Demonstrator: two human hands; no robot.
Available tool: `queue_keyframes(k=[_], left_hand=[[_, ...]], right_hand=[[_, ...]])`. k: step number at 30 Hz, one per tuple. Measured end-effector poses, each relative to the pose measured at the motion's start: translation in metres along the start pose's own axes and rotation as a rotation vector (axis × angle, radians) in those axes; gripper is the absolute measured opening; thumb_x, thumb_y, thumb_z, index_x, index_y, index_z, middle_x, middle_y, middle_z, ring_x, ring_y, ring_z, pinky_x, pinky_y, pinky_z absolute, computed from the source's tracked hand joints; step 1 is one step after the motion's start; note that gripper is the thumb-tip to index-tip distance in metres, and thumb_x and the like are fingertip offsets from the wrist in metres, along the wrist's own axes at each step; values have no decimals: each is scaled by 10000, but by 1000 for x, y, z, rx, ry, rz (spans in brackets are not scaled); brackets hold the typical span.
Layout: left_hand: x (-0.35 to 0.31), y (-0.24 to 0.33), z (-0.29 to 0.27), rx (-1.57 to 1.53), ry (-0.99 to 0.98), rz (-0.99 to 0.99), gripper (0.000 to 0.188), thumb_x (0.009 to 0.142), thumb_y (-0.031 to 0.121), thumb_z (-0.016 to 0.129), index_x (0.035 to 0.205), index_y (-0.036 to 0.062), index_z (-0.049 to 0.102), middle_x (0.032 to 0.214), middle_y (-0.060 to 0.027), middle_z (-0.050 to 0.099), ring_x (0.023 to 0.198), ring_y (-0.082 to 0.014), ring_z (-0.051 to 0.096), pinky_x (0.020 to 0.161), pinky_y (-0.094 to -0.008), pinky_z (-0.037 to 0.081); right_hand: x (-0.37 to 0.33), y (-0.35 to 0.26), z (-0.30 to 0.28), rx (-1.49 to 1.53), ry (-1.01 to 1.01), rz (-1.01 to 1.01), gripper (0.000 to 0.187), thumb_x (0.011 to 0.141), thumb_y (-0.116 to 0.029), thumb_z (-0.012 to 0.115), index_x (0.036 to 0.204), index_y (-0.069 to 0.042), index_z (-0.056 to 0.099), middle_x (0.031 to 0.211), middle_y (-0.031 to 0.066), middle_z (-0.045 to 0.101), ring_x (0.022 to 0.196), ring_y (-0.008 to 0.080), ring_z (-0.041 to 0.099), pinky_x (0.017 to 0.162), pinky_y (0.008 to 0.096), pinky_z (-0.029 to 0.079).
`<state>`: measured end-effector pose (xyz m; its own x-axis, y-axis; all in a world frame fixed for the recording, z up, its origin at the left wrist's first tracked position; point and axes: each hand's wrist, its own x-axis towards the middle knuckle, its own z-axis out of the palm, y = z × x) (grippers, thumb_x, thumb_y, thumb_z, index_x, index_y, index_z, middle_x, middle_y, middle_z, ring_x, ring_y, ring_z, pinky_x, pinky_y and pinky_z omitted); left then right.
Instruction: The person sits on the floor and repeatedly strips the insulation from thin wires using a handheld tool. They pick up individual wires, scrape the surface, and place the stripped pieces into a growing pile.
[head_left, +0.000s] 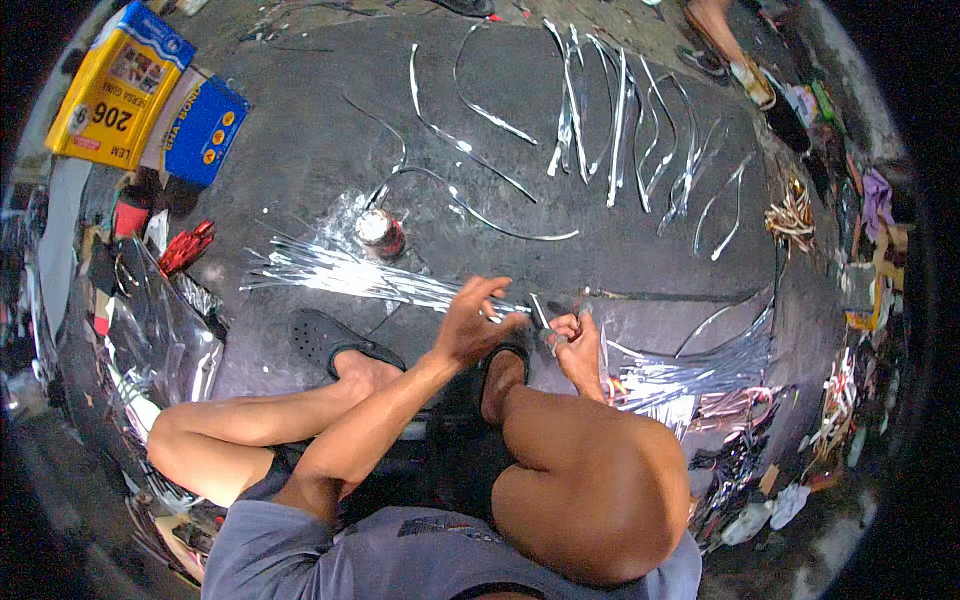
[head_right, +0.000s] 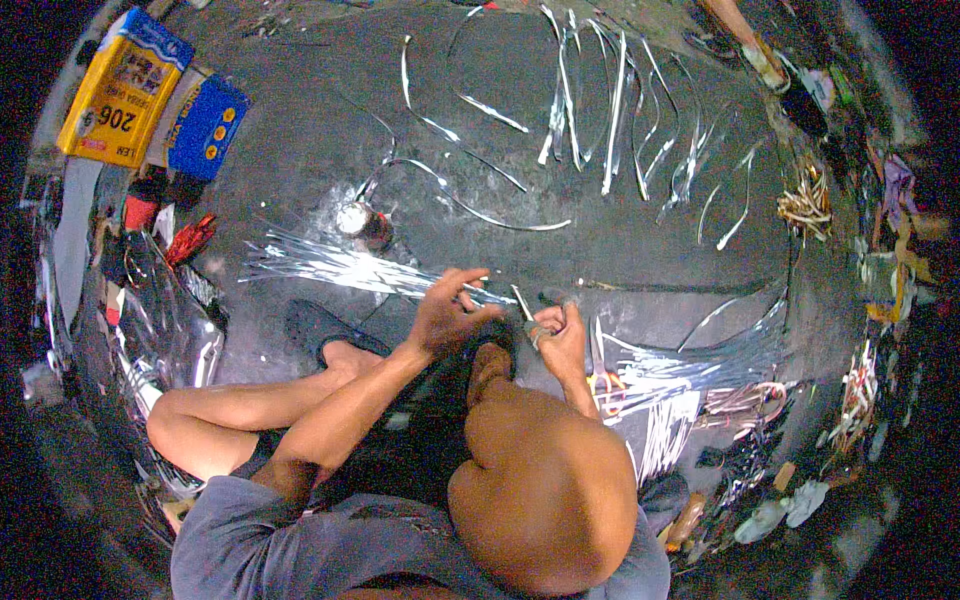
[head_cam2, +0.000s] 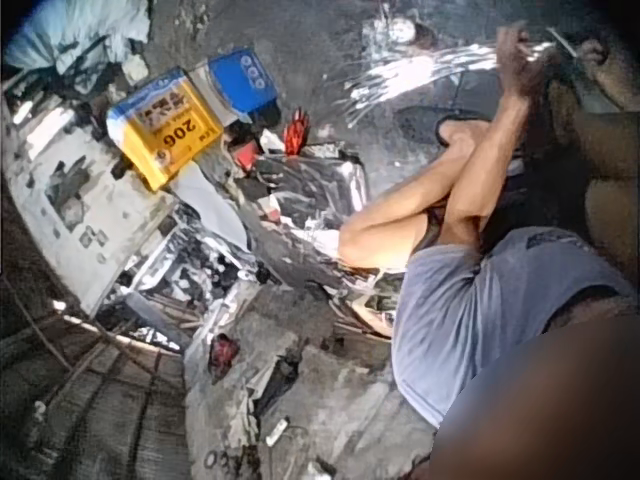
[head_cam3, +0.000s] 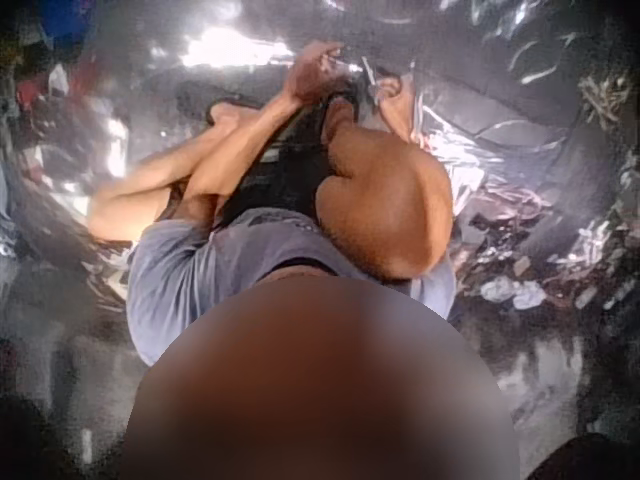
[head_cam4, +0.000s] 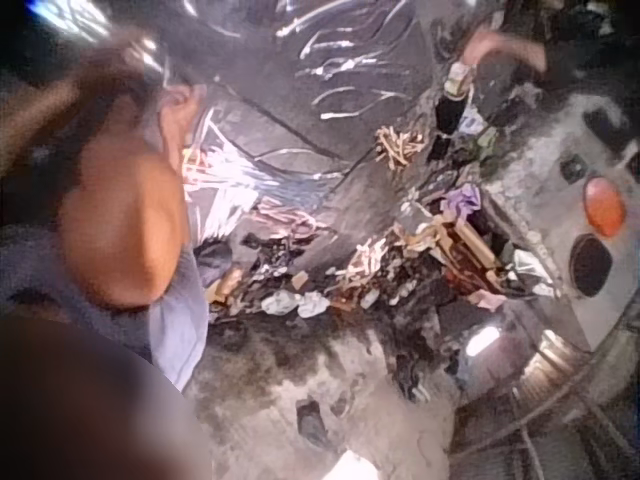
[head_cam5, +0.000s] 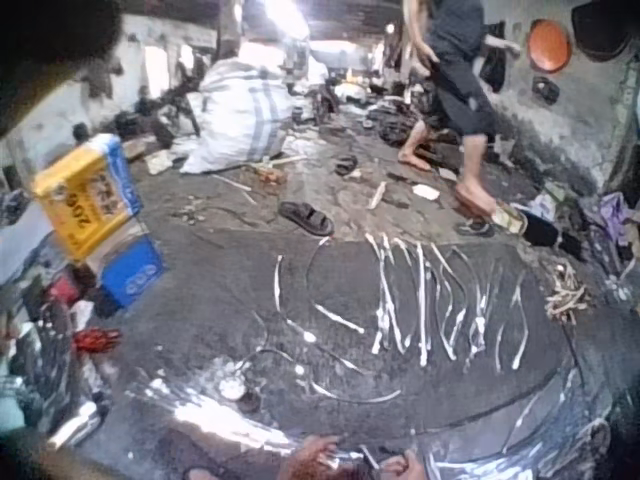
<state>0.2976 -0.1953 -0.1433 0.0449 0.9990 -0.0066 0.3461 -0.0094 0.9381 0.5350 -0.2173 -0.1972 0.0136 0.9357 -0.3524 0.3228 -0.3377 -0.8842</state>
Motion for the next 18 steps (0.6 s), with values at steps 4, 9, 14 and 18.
queue_keyframes(k=[4,9,14,18], left_hand=[[21,13,15,-786,-76,-334,299,868,111,720,1124,-30,652,895,-63,661,610,-41,582,557,-191,459],[38,20,-5,-692,104,-362,178,898,91,687,1029,-27,711,782,-10,642,624,-46,567,559,-182,431],[46,29,-19,-661,274,-316,212,897,88,692,1066,-39,706,755,-35,669,606,-69,577,527,-200,431],[44,37,-27,-829,397,-349,168,876,67,705,1002,-42,699,772,-52,689,620,-74,607,518,-210,462]], right_hand=[[16,-73,0,228,-293,-39,449,753,108,657,1153,-13,492,928,63,642,826,121,630,714,240,498],[24,-140,28,119,-238,-127,389,728,20,752,1082,2,594,908,45,648,815,128,634,729,267,508],[28,-181,49,-324,-38,-567,325,675,-101,764,987,-30,705,829,194,653,738,346,656,640,383,516],[26,-190,59,-360,-33,-597,311,682,-102,759,975,-21,694,814,175,638,715,341,647,610,410,505]])
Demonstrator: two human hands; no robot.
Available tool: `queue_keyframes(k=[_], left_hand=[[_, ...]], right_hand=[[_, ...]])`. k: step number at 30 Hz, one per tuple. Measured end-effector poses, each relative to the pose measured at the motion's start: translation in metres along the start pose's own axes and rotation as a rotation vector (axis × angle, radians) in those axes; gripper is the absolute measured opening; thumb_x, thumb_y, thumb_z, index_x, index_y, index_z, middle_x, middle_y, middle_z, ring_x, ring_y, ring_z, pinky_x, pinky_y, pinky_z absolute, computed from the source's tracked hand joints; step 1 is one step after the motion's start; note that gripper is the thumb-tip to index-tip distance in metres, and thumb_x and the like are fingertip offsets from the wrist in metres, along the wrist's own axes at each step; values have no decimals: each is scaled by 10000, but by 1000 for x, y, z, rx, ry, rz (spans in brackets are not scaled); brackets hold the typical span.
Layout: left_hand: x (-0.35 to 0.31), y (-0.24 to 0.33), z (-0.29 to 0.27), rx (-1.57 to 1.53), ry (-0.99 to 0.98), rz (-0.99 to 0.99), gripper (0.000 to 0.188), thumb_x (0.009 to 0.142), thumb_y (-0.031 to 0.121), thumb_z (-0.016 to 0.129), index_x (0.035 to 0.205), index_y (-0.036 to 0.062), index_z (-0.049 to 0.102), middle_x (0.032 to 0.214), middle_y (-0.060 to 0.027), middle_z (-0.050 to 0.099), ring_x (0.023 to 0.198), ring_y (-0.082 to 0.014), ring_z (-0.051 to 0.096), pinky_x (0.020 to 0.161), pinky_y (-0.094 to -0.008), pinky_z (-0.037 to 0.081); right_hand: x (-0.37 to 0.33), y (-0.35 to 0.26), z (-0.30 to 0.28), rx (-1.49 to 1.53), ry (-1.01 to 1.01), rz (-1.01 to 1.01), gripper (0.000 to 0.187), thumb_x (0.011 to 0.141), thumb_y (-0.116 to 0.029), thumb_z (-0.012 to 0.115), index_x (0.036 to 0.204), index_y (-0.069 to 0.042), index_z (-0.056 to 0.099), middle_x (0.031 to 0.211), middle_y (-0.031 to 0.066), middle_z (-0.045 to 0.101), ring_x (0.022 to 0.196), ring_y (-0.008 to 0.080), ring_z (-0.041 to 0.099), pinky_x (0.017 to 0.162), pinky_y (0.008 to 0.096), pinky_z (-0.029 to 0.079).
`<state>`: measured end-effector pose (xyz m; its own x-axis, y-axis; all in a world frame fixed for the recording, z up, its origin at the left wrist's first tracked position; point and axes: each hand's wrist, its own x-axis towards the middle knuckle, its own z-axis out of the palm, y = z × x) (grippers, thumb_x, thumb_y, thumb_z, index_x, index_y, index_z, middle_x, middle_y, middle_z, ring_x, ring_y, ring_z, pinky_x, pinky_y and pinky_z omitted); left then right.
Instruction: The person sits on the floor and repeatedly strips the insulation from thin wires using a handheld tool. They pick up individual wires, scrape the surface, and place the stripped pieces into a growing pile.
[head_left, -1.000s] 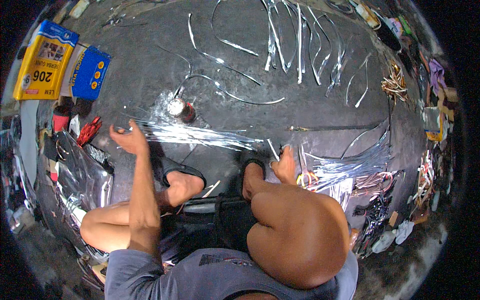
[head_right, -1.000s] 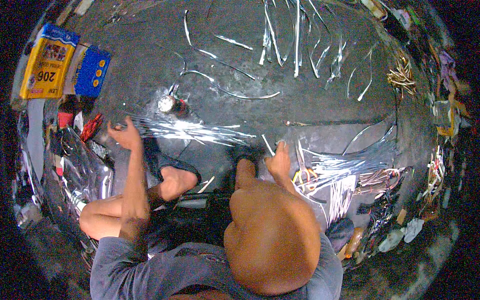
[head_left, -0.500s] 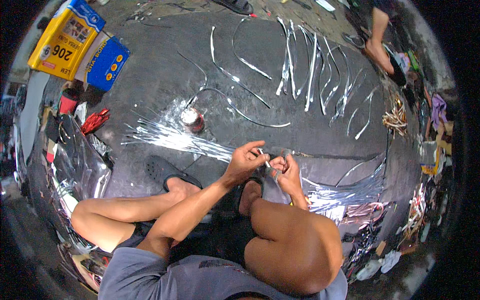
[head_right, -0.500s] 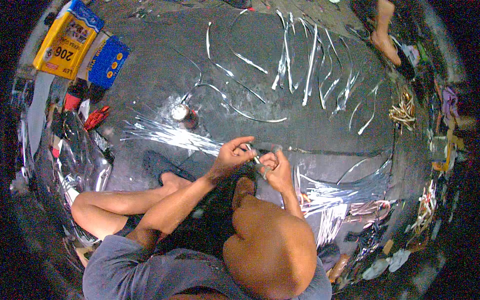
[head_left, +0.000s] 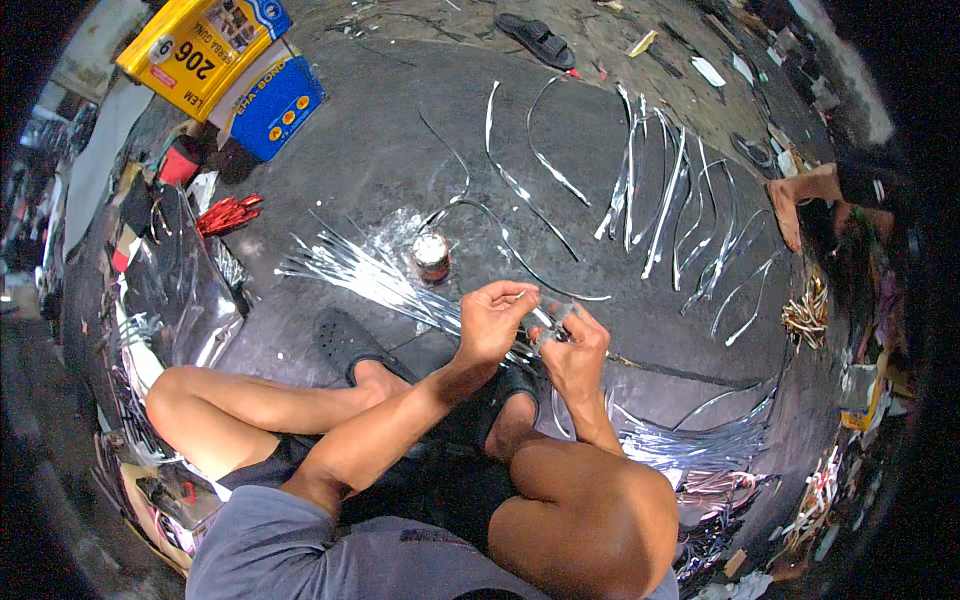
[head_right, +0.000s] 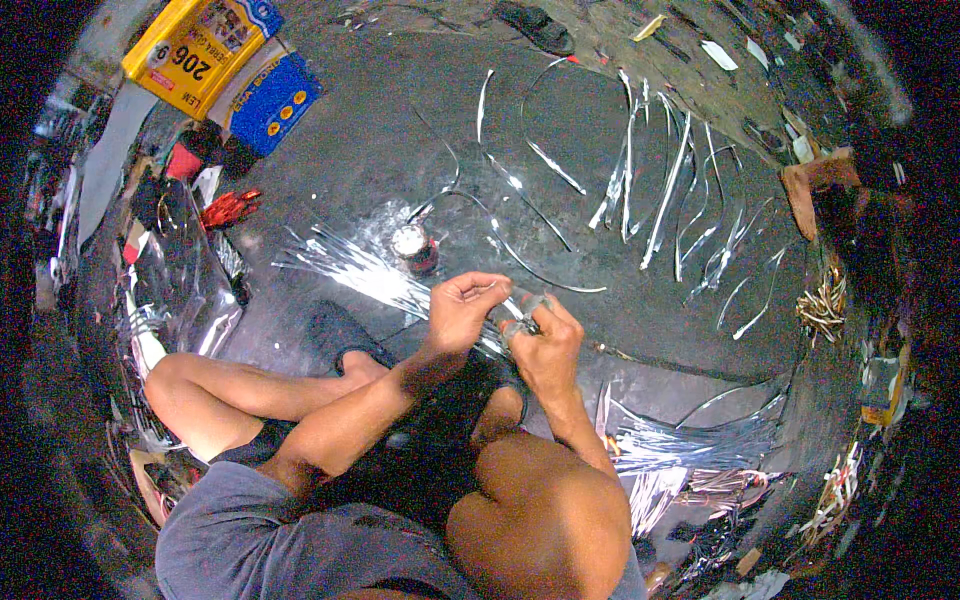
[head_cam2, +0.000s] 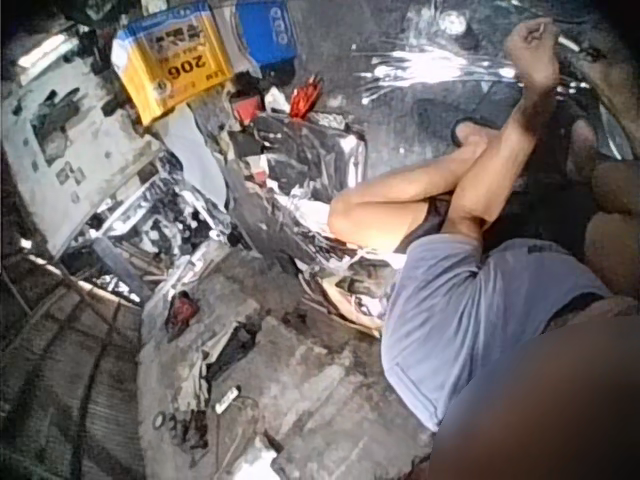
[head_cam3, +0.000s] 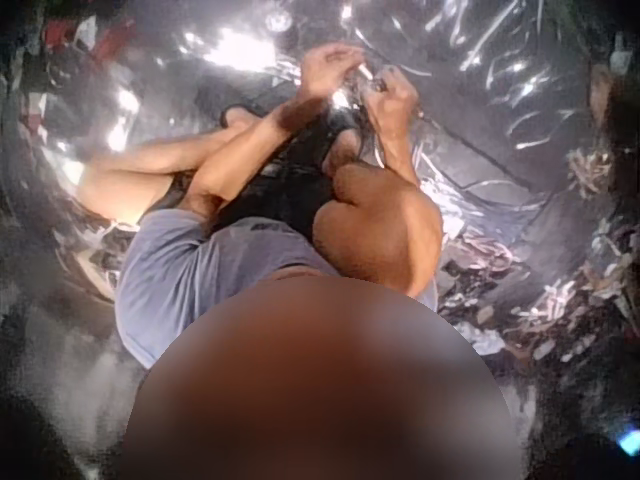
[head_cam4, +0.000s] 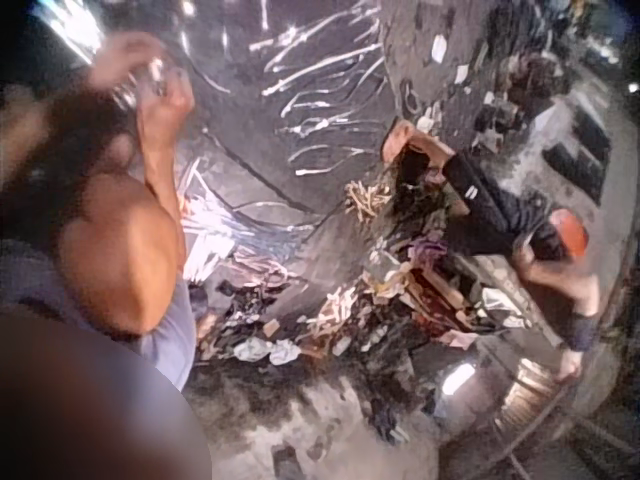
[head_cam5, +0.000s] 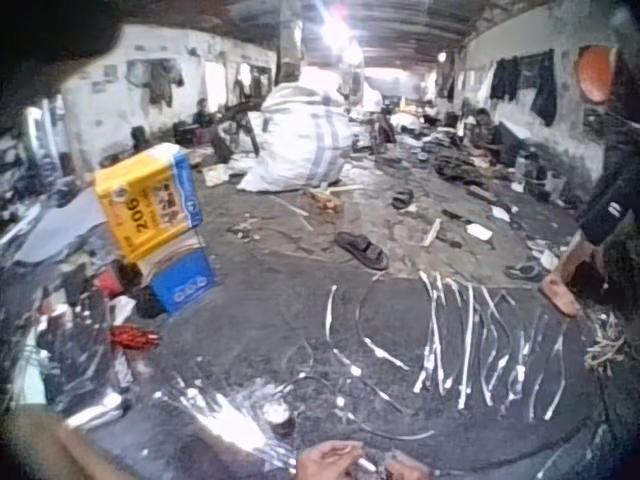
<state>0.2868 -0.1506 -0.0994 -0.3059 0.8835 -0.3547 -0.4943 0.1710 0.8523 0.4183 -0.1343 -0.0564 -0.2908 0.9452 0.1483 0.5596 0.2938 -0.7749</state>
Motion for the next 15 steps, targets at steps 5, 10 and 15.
queue_keyframes(k=[5,10,15], left_hand=[[0,11,-6,14,63,-100,122,854,49,717,949,-24,692,775,-51,696,622,-75,618,512,-219,479],[3,19,-13,20,75,-116,141,852,65,722,963,-15,691,785,-40,697,646,-63,611,558,-224,491],[-1,27,-13,-210,54,-128,153,870,90,716,990,-1,692,877,-42,702,761,-67,618,622,-227,473]], right_hand=[[2,1,8,-78,-6,-202,272,651,-70,785,875,10,654,786,148,618,672,324,623,586,390,480],[9,-4,12,-32,13,-238,264,653,-68,781,868,9,650,774,140,614,653,324,615,577,389,478],[20,-13,12,-57,79,-268,254,675,-103,764,877,-2,647,814,145,625,648,328,620,563,410,494]])
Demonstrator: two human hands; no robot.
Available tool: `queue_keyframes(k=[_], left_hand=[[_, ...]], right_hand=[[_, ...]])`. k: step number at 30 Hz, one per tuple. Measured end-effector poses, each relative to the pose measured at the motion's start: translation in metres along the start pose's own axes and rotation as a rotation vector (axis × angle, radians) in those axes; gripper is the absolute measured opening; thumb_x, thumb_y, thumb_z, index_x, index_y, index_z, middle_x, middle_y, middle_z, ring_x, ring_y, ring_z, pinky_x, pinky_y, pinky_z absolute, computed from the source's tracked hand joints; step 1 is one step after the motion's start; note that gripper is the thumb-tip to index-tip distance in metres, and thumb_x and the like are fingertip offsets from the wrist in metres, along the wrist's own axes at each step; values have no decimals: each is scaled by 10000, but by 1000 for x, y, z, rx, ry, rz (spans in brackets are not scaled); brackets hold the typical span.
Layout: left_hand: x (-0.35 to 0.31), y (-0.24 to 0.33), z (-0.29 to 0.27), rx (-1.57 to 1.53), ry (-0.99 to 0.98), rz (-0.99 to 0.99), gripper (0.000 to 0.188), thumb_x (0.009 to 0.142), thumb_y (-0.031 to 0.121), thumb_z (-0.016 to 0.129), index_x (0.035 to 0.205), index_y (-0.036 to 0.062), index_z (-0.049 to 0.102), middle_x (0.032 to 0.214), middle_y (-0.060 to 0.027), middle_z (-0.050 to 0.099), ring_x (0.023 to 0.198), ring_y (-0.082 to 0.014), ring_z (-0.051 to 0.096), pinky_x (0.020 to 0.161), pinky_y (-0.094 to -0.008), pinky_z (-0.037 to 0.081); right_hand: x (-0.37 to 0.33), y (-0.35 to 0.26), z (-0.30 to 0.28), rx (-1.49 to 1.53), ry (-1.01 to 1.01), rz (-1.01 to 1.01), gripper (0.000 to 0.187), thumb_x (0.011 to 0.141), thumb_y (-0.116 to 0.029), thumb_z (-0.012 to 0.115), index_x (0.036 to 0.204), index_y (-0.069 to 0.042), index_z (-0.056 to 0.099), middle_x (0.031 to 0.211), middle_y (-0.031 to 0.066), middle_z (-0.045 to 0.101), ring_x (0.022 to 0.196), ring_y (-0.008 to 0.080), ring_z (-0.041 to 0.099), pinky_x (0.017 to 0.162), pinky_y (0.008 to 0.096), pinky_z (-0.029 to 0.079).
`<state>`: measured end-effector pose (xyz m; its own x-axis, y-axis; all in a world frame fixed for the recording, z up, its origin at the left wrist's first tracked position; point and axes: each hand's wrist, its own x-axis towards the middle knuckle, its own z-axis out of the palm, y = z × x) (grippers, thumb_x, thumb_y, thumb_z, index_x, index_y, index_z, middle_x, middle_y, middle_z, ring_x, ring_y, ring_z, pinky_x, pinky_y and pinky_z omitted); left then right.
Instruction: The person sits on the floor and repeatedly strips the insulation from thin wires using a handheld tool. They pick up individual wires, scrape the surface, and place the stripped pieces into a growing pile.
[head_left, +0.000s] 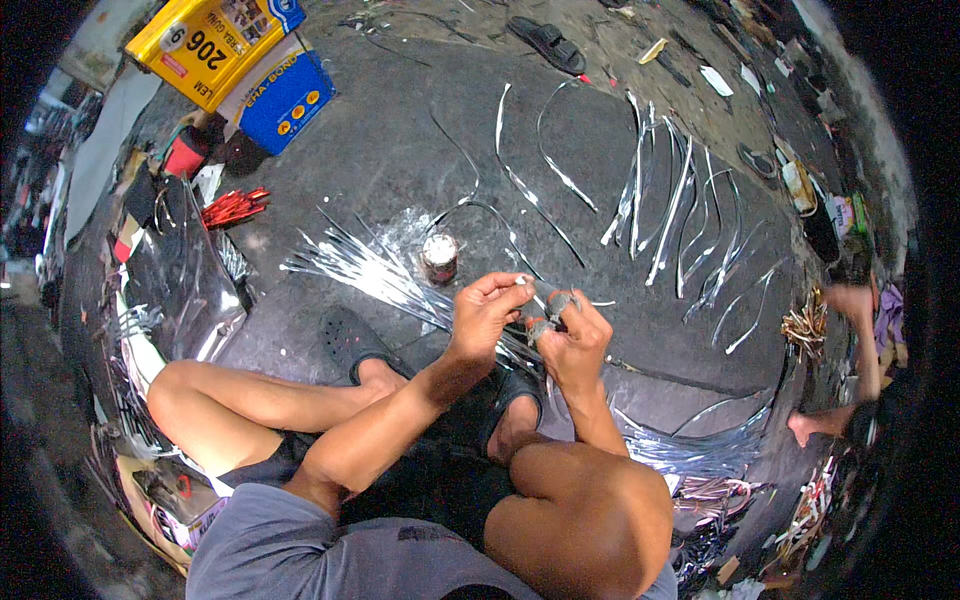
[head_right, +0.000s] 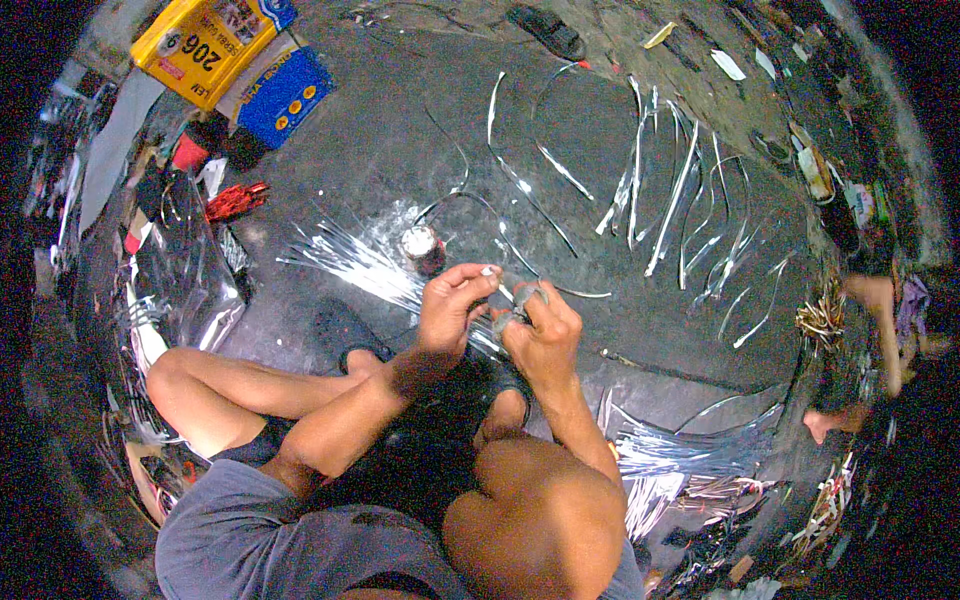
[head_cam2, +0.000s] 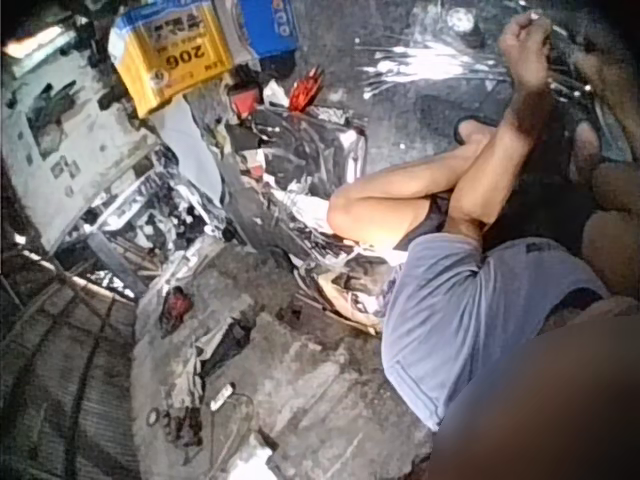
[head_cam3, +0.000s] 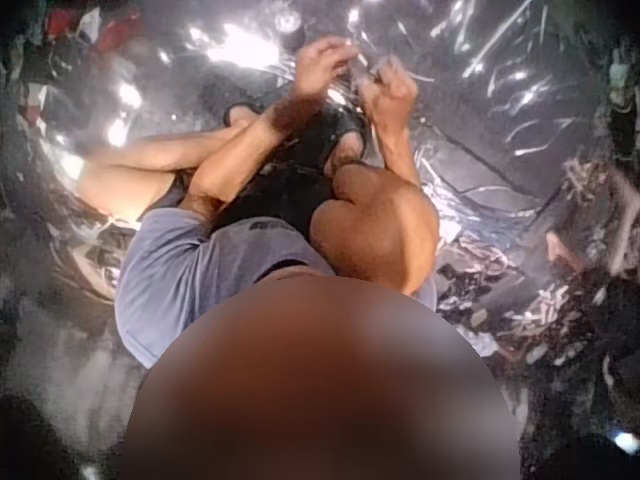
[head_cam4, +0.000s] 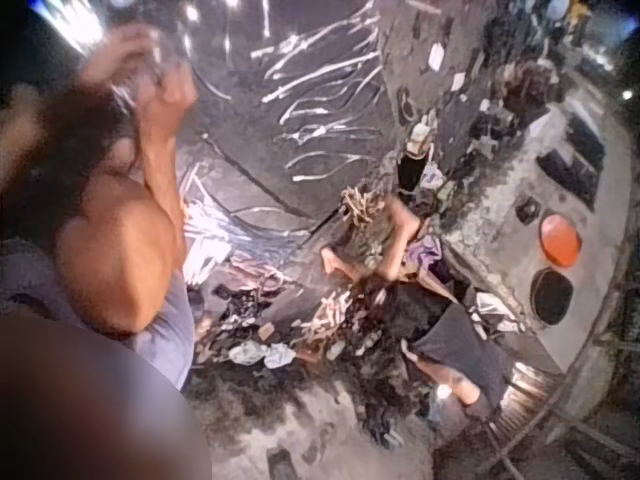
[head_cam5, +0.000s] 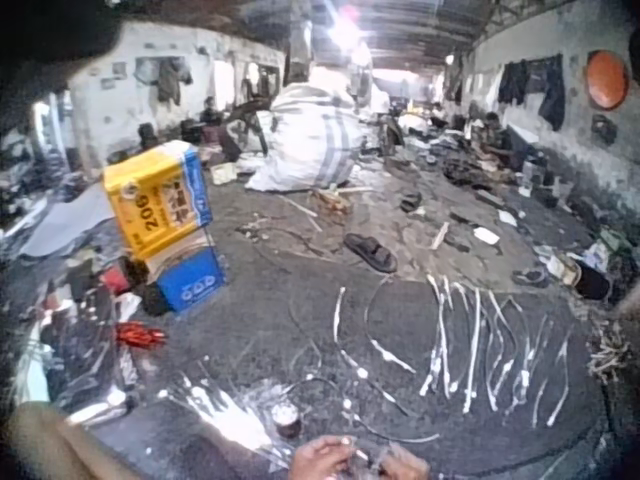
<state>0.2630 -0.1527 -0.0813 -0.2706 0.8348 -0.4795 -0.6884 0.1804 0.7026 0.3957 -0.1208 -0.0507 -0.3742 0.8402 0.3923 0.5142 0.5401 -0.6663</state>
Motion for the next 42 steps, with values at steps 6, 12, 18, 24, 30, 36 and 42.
queue_keyframes(k=[6,12,18,24,30,36,42], left_hand=[[3,24,-10,-66,-21,-50,73,884,63,691,941,18,687,860,-38,678,780,-104,610,683,-249,480],[47,86,-76,-69,52,172,61,872,42,664,878,-12,637,735,-63,626,612,-139,572,573,-251,476],[122,146,-203,-57,479,117,133,830,27,738,788,-4,615,661,-70,587,501,-141,551,409,-228,427],[156,113,-279,-40,724,147,100,850,10,702,817,-34,619,676,-91,595,491,-146,535,389,-241,402],[164,117,-290,230,957,241,257,858,114,715,939,-124,658,776,-162,665,591,-240,614,494,-352,490],[184,129,-130,1622,841,907,513,744,325,765,1159,44,652,1097,-168,656,1067,-343,603,941,-449,472],[201,-6,45,1699,-591,995,316,736,72,659,1051,49,651,1129,-158,634,1067,-354,605,907,-442,524]], right_hand=[[10,-7,5,107,-46,-91,223,643,-64,765,813,-6,632,692,119,553,569,288,568,499,380,427],[-13,-3,1,102,-189,-134,247,677,-138,772,873,-32,665,717,119,577,581,311,591,521,389,468],[-64,15,-22,175,-364,41,175,700,-97,719,866,-50,695,730,122,632,616,306,629,547,379,494],[-109,34,-42,185,-465,227,143,695,-124,713,817,-60,675,753,138,650,667,323,649,598,403,509],[-135,65,-30,209,-553,242,173,710,-108,679,802,-4,576,763,197,588,714,427,597,618,465,480],[-128,72,-22,99,-541,365,151,713,-62,642,814,4,551,781,201,570,763,435,585,667,490,461],[-99,82,-18,13,-105,508,142,758,27,581,898,9,573,781,148,594,646,278,585,578,370,459]])
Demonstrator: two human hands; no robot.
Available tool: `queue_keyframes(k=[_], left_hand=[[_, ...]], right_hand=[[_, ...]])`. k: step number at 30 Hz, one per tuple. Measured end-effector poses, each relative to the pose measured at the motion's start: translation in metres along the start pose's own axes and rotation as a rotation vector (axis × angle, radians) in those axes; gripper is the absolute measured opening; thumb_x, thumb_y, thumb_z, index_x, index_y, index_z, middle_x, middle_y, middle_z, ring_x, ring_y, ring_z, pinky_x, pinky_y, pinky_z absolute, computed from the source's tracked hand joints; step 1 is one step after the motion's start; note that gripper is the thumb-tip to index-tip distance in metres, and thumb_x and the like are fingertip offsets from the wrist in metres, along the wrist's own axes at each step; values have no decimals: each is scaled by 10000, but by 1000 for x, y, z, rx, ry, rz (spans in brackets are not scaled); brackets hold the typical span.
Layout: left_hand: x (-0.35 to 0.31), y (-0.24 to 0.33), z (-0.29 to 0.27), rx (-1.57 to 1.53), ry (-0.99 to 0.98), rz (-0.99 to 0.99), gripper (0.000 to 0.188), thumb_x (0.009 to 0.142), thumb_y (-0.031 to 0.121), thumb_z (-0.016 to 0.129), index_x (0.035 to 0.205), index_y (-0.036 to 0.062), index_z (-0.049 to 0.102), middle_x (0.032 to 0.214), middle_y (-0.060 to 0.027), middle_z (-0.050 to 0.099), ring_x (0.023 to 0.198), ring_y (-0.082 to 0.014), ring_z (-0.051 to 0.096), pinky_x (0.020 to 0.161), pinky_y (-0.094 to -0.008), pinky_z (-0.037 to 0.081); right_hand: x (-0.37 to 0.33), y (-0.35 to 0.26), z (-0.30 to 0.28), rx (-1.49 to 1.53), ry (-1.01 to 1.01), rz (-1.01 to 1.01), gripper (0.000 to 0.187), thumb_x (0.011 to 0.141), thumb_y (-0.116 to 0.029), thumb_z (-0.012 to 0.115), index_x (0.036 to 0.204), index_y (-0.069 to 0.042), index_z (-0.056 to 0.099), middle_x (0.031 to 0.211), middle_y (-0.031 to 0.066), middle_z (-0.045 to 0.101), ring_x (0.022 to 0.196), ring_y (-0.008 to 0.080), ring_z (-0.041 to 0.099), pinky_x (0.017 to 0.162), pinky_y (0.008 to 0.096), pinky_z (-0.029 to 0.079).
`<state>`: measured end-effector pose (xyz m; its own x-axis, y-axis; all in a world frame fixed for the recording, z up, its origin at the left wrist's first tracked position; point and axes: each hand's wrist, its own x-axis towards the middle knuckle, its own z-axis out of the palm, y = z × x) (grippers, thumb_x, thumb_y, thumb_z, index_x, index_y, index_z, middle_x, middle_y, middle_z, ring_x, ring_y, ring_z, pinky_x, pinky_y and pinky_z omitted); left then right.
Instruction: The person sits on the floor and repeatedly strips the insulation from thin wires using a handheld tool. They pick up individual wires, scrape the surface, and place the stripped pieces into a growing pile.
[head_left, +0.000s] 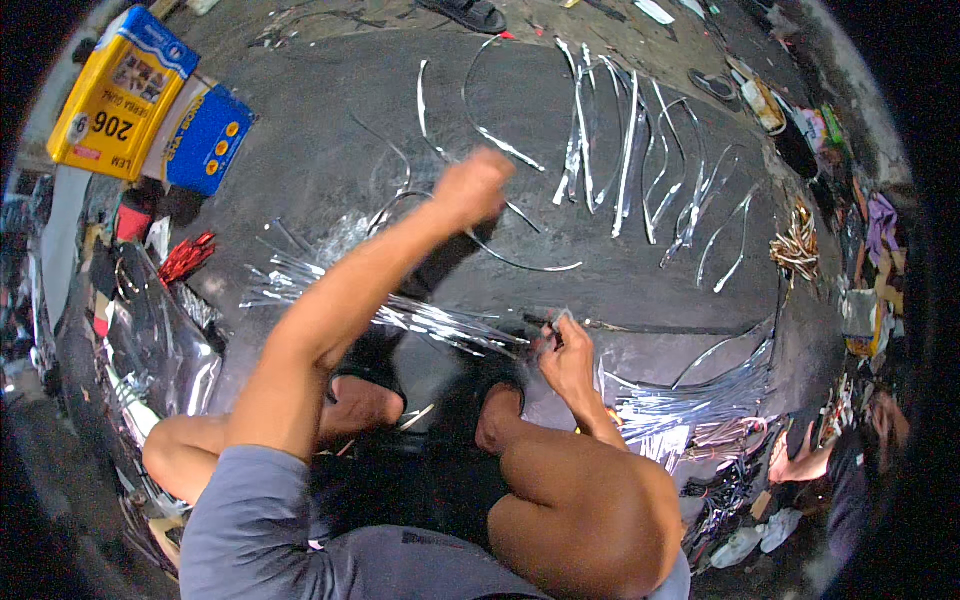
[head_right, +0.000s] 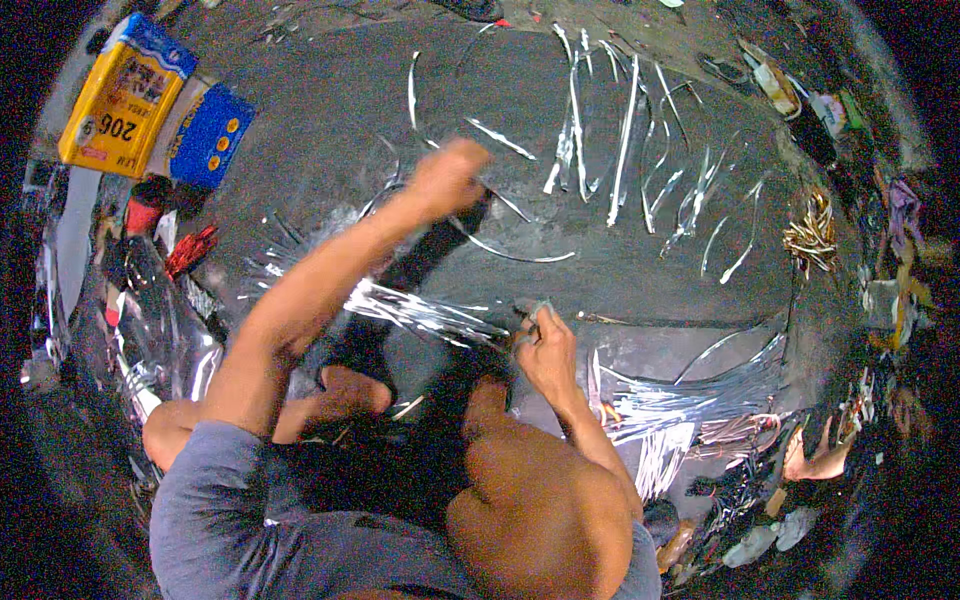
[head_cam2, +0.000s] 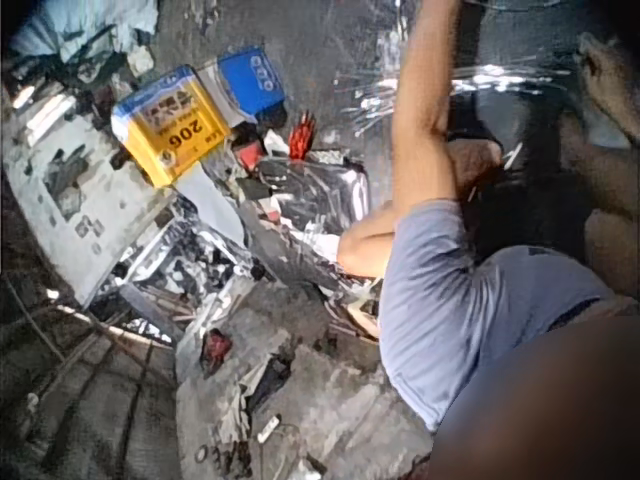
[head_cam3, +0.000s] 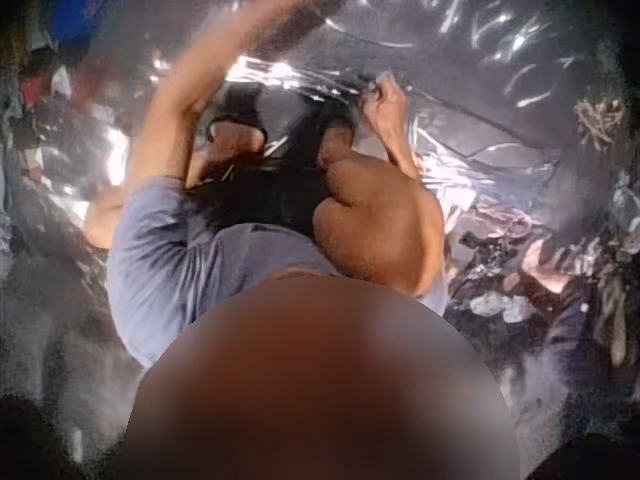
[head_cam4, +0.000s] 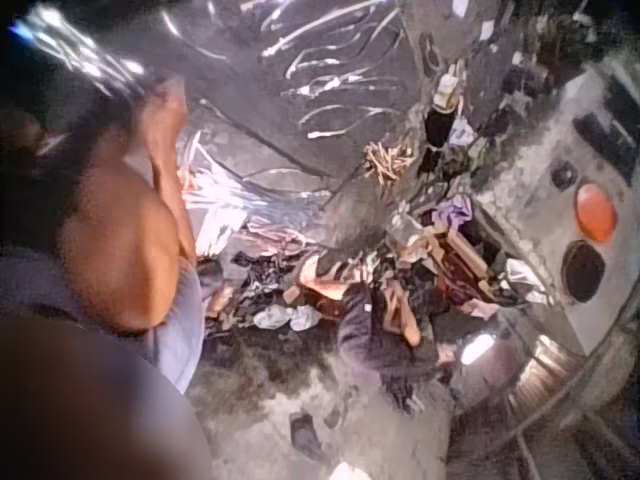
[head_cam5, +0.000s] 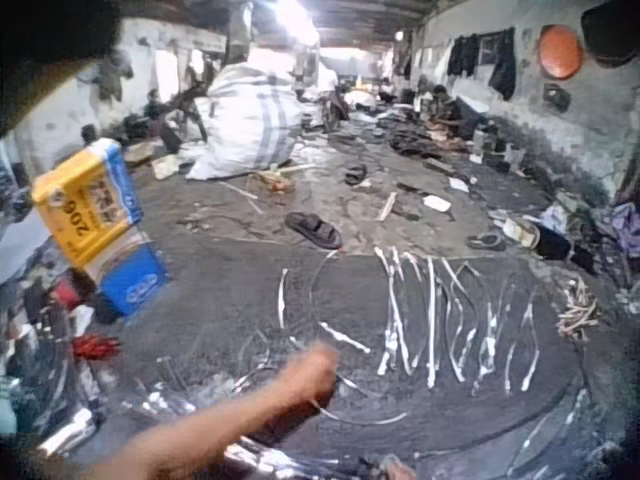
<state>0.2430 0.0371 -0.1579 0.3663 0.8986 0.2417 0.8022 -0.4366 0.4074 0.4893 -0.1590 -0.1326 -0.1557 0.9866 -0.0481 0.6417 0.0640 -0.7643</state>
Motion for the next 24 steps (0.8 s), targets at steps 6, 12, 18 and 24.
queue_keyframes(k=[6,12,18,24], left_hand=[[15,48,111,208,-268,243,173,785,117,611,931,38,659,1000,-124,639,1016,-302,614,823,-420,550],[14,70,95,-68,-22,39,179,774,105,647,935,35,678,952,-133,647,939,-315,629,782,-429,538],[-12,129,10,-1091,229,-504,164,807,18,684,971,23,682,820,-54,678,720,-117,648,660,-261,518],[-64,127,-46,-1378,479,-800,144,820,1,711,955,-8,662,793,-31,671,716,-67,612,644,-206,478]], right_hand=[[20,15,-13,99,166,189,258,744,10,667,995,28,612,880,148,636,705,254,621,641,338,497],[50,19,-22,135,308,182,401,736,-29,721,1113,47,606,986,194,644,931,352,646,821,394,507],[88,-21,-19,173,349,-132,439,712,-57,739,1130,16,628,1006,187,650,966,348,643,846,409,496],[88,-66,-15,43,178,-400,307,657,-68,798,924,9,668,916,151,666,809,330,668,684,376,521]])
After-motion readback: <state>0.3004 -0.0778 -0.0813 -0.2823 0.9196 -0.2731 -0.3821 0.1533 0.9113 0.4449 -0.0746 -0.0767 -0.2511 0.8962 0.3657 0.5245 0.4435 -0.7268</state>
